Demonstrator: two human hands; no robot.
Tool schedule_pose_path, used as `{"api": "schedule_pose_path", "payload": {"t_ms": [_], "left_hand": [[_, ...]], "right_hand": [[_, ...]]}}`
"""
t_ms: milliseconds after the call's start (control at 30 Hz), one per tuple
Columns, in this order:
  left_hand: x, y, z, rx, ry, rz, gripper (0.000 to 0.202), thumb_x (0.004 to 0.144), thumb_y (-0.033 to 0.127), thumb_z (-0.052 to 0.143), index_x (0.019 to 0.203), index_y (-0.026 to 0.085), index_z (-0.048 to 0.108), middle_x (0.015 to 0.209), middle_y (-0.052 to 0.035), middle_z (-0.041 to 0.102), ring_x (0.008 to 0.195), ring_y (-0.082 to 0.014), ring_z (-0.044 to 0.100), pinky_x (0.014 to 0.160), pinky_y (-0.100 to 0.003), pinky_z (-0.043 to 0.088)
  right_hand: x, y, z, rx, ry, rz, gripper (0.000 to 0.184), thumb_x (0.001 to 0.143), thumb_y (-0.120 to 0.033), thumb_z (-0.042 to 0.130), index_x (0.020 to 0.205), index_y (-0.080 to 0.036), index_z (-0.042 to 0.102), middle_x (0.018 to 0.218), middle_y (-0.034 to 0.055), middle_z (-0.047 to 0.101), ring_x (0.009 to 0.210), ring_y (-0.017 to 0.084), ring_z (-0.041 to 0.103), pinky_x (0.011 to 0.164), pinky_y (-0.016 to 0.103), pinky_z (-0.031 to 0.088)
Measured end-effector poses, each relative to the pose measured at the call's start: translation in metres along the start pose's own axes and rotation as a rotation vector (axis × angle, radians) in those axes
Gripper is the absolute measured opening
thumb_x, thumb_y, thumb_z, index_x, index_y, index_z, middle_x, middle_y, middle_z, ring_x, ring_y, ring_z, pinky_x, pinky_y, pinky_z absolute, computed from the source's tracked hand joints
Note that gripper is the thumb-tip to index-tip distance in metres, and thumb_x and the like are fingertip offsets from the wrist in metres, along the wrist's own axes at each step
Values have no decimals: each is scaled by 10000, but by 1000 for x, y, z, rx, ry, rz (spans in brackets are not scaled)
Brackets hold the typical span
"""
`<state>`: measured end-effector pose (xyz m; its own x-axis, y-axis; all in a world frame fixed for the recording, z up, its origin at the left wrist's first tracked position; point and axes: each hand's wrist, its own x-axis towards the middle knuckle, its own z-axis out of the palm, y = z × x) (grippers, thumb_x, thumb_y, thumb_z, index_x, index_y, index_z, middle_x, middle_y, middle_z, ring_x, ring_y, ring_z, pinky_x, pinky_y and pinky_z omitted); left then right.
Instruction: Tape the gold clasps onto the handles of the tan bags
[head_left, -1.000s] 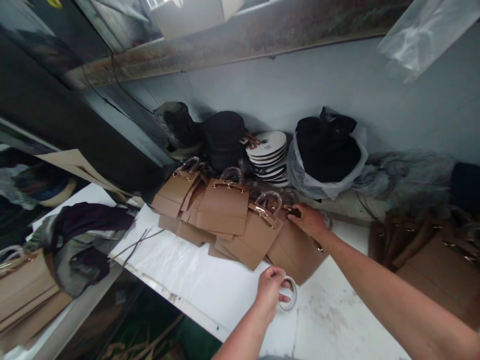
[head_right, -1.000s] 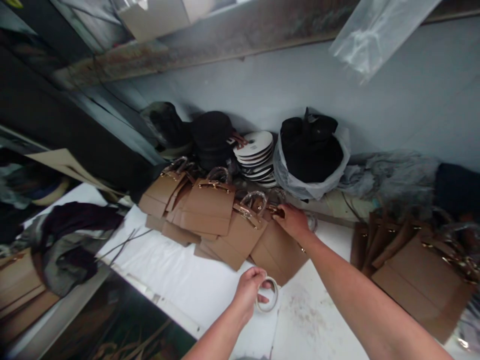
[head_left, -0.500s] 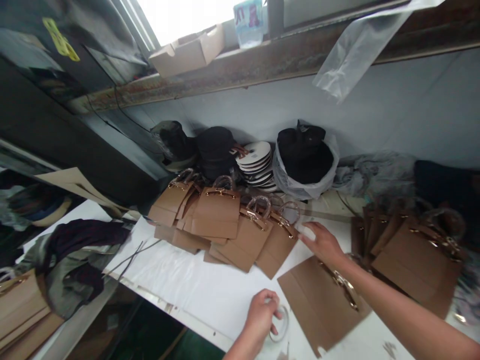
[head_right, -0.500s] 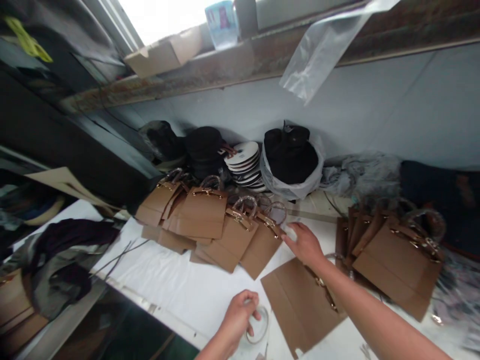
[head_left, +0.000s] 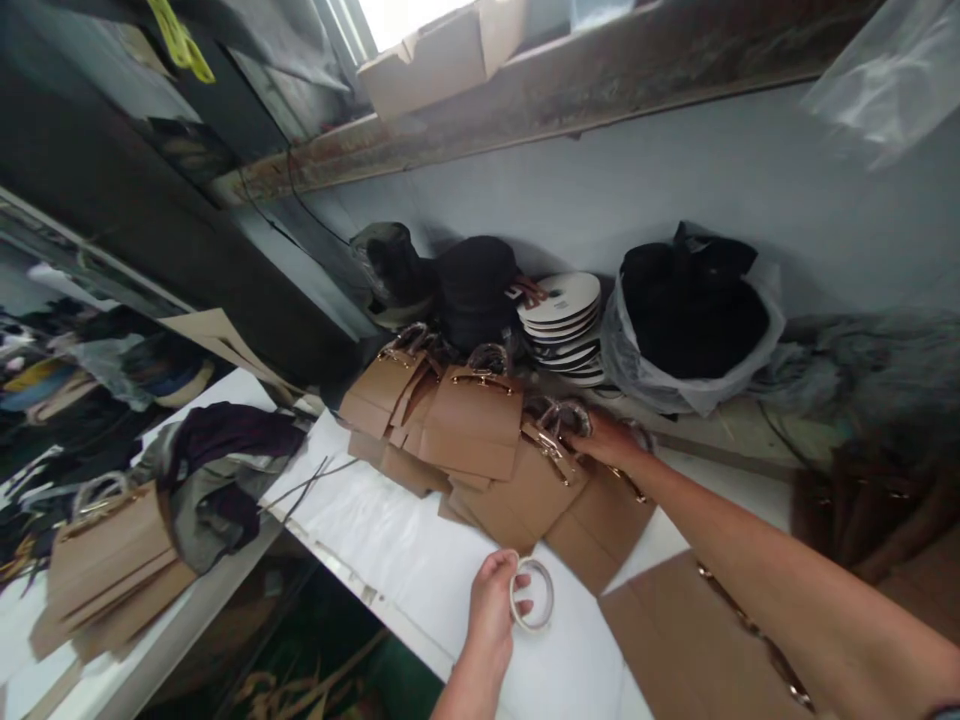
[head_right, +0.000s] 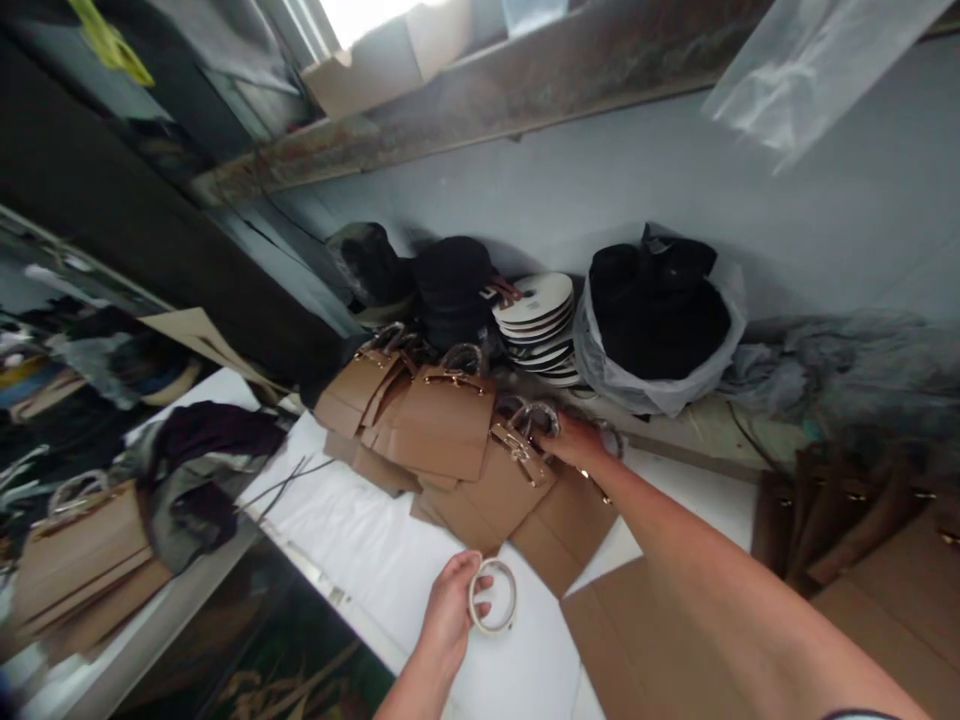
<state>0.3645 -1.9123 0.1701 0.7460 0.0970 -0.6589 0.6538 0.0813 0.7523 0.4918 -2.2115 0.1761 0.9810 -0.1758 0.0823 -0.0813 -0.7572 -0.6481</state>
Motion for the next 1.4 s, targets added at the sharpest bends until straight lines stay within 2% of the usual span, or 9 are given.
{"api": "schedule_pose_path", "payload": {"t_ms": [233, 367, 533, 733, 867, 1000, 1133, 1267, 1400], "left_hand": [[-36, -25, -27, 298, -91, 83, 363, 777, 529, 713, 894, 189, 663, 767, -31, 621, 737, -183, 614, 441, -207, 461], [-54, -48, -34, 380, -84, 62, 409, 778, 578, 693, 910, 192, 664, 706, -7, 622, 575, -139, 574, 404, -201, 430], [-75, -50, -36, 338, -118, 48, 448, 746, 615, 719, 884, 193, 662, 653, 13, 633, 489, -111, 535, 393, -193, 402], [-104, -46, -39, 332, -175, 126, 424, 781, 594, 697, 870, 183, 639, 594, 26, 634, 414, -70, 457, 409, -183, 327], [-119, -49, -42, 345, -190, 180, 426, 800, 598, 679, 872, 180, 631, 557, 37, 623, 377, -52, 405, 419, -188, 275], [-131, -51, -45, 360, -237, 214, 415, 802, 585, 676, 871, 181, 612, 547, 48, 596, 388, -61, 421, 435, -197, 280], [-137, -50, -43, 364, -355, 227, 379, 805, 497, 679, 985, 170, 610, 633, 41, 603, 429, -72, 461, 450, -213, 334], [-133, -43, -35, 370, -499, 279, 466, 800, 379, 683, 1193, 148, 588, 817, 18, 586, 510, -71, 497, 464, -219, 398], [-124, -35, -34, 380, -634, 318, 498, 837, 283, 647, 1305, 161, 530, 921, -7, 571, 642, -99, 541, 514, -217, 456]], "right_hand": [[-96, 38, -7, -63, -187, -21, 411, 812, -453, 659, 1181, -274, 692, 1098, 51, 766, 1008, 272, 697, 828, 355, 500], [-146, 38, -21, -263, 2, 20, 609, 818, -473, 654, 1374, -237, 582, 1335, 152, 649, 1204, 366, 581, 950, 494, 453], [-206, 0, -20, -280, 102, 26, 523, 902, -303, 542, 1418, -219, 511, 1219, 141, 704, 1151, 335, 592, 958, 490, 437], [-260, -36, -11, -220, 139, -57, 316, 884, -255, 566, 1196, -234, 608, 1304, 108, 667, 1325, 323, 490, 1087, 507, 346], [-295, -38, -4, -248, 72, -31, 74, 861, -273, 592, 905, -237, 638, 1047, 91, 718, 1130, 322, 581, 1019, 509, 381], [-331, -26, 4, -243, 40, 37, 75, 863, -258, 584, 820, -240, 643, 965, 80, 709, 1000, 315, 607, 922, 500, 416], [-352, -36, 0, 66, 48, 110, 138, 897, -338, 577, 919, -252, 683, 979, 64, 722, 962, 280, 631, 875, 443, 455], [-350, -77, -7, 465, -53, 170, 191, 880, -366, 605, 979, -251, 721, 943, 27, 743, 884, 217, 666, 816, 345, 494], [-338, -111, -1, 568, -180, 272, 223, 836, -374, 635, 962, -238, 758, 850, 0, 763, 786, 205, 666, 711, 309, 476]]}}
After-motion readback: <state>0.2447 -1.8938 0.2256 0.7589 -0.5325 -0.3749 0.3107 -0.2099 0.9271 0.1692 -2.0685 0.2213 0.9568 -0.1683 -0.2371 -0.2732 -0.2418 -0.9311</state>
